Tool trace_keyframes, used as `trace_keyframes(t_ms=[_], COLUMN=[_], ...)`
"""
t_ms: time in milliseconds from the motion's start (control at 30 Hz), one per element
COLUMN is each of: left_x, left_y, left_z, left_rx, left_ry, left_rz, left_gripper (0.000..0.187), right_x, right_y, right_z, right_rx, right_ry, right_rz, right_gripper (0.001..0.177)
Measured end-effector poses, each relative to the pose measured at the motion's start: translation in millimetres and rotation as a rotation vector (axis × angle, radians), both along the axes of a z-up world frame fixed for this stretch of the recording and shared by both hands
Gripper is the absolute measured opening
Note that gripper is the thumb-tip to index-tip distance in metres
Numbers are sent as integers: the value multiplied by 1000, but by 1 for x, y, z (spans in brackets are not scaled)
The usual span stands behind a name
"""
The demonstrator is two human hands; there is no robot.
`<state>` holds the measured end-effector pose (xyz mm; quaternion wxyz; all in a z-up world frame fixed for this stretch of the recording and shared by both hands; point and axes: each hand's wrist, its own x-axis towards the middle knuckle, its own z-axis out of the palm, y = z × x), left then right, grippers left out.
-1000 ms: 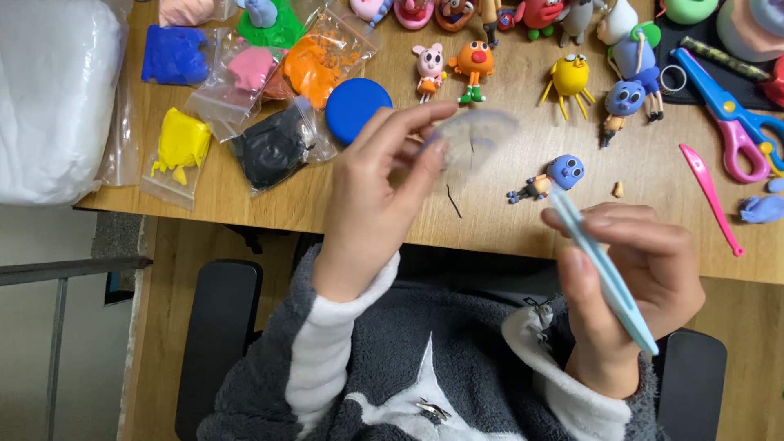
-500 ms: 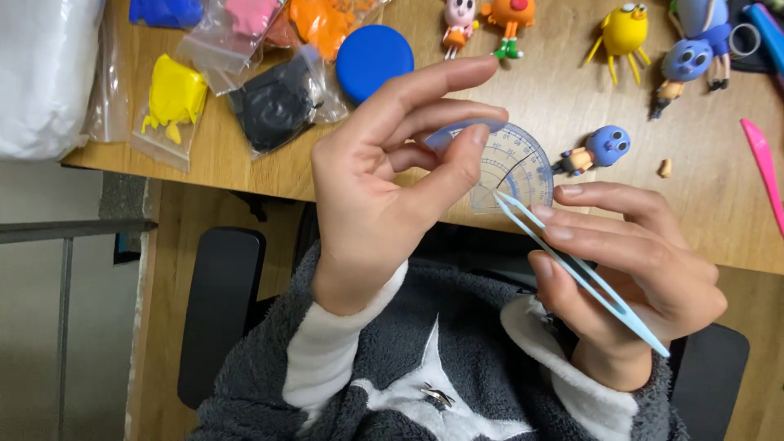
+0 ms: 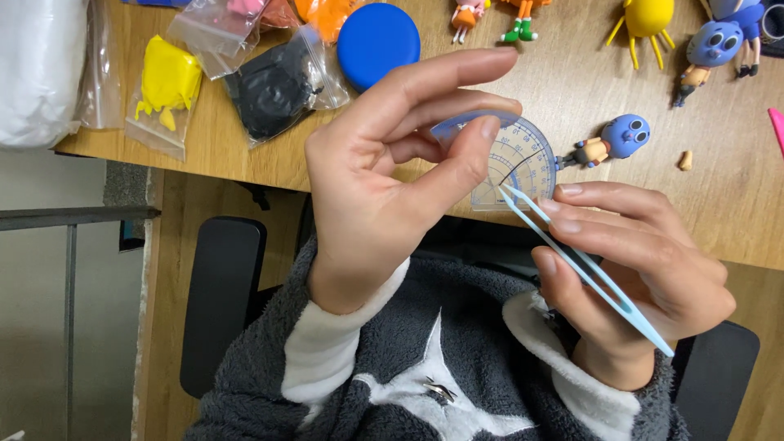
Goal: Assembling a small clay figurine by attaching eyes and limbs using tweezers.
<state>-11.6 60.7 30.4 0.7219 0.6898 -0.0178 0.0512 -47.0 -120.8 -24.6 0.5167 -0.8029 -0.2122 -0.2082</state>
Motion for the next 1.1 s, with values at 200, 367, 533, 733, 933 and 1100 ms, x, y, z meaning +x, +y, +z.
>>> trace_keyframes(t_ms=[200, 367, 533, 733, 933, 1100], left_x=[0, -1, -1, -1, -1, -1], left_y=[0, 0, 1, 1, 2, 3], left_z=[-1, -2, -2, -2, 0, 0], left_rx=[5, -5, -8, -5, -17, -36], left_ry=[-2, -5, 0, -8, 6, 18], left_rz=[-6, -10, -14, -13, -25, -35], left_gripper=[22, 22, 22, 21, 21, 21], right_x=[0, -1, -1, -1, 0, 2], right_y=[-3, -2, 0, 2, 2, 3], right_z=[-5, -3, -1, 6, 11, 13], right_rx=[14, 11, 5, -24, -61, -60], right_ry=[-24, -15, -4, 46, 86, 92], right_rz=[2, -2, -4, -4, 22, 47], right_gripper=[16, 15, 15, 16, 17, 19])
